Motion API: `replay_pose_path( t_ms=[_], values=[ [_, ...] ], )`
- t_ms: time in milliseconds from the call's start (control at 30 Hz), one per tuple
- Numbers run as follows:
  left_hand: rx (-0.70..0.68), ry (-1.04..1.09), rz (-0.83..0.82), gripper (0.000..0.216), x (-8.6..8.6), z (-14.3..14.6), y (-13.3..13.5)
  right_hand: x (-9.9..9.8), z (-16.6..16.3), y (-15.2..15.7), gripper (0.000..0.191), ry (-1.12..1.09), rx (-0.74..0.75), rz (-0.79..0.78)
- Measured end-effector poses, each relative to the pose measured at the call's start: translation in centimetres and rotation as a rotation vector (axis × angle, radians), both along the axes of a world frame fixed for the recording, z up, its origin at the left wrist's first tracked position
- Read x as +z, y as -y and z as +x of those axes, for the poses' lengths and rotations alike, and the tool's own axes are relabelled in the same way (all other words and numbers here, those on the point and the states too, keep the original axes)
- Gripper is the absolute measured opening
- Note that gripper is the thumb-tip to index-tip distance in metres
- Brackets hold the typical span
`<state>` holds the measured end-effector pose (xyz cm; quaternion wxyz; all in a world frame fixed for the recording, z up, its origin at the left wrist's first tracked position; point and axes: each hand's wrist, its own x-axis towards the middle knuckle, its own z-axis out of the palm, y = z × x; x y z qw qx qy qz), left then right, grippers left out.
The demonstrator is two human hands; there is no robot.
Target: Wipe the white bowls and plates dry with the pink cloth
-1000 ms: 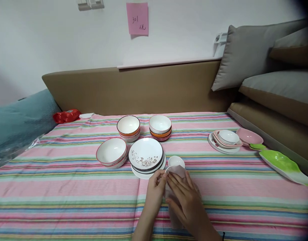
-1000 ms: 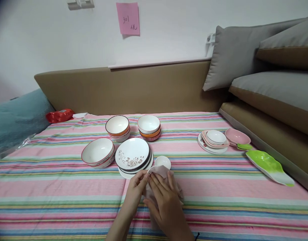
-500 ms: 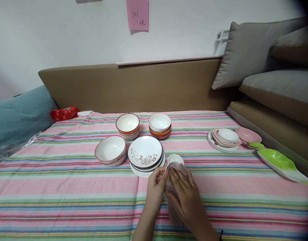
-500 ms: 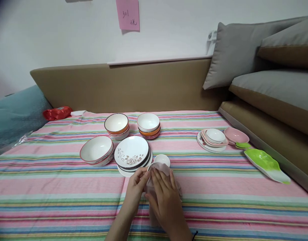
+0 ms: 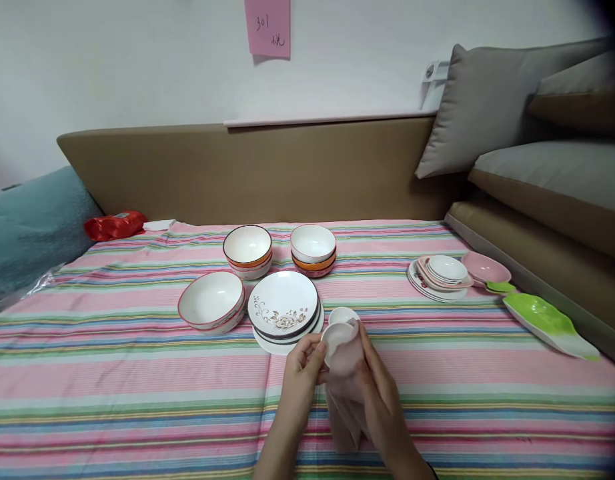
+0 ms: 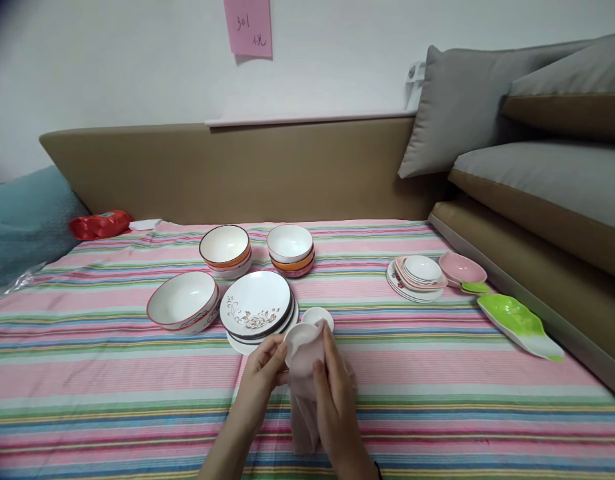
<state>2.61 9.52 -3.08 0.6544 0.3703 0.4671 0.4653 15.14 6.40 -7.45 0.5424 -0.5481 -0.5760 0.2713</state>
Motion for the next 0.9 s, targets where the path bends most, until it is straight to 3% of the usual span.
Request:
replay_pose_path(
  t_ms=[200, 433, 533, 700, 767, 833, 900],
  values=[
    [-0.124, -0.074, 0.028, 0.051, 0.2, 0.7, 0.0, 1.5, 0.3, -0.5, 0.046, -0.497, 0.073, -0.164],
    [-0.156, -0.077, 0.079, 0.043, 0.2, 1.9, 1.2, 0.5, 0.5, -0.7, 0.04, -0.801, -0.347, -0.317],
    [-0.15, -0.078, 0.127, 0.039, 0.3, 2.0, 1.4, 0.4, 0.9, -0.8, 0.04, -0.798, -0.36, -0.314],
    [-0.135, -0.095, 0.003, 0.051, -0.2, 1.3, 0.8, 2.1, 1.3, -0.8, 0.039, -0.621, -0.046, -0.187],
    [-0.152, -0.098, -0.041, 0.056, -0.4, 1.1, 0.6, 2.5, 1.3, -0.9, 0.039, -0.604, 0.017, -0.181],
    [-0.154, -0.094, -0.04, 0.056, -0.4, 1.0, 0.6, 2.5, 1.2, -1.1, 0.038, -0.613, -0.016, -0.2],
    [-0.146, -0.075, -0.02, 0.053, -0.3, 1.2, 0.7, 2.0, 1.2, -1.2, 0.037, -0.62, -0.144, -0.234]
  ],
)
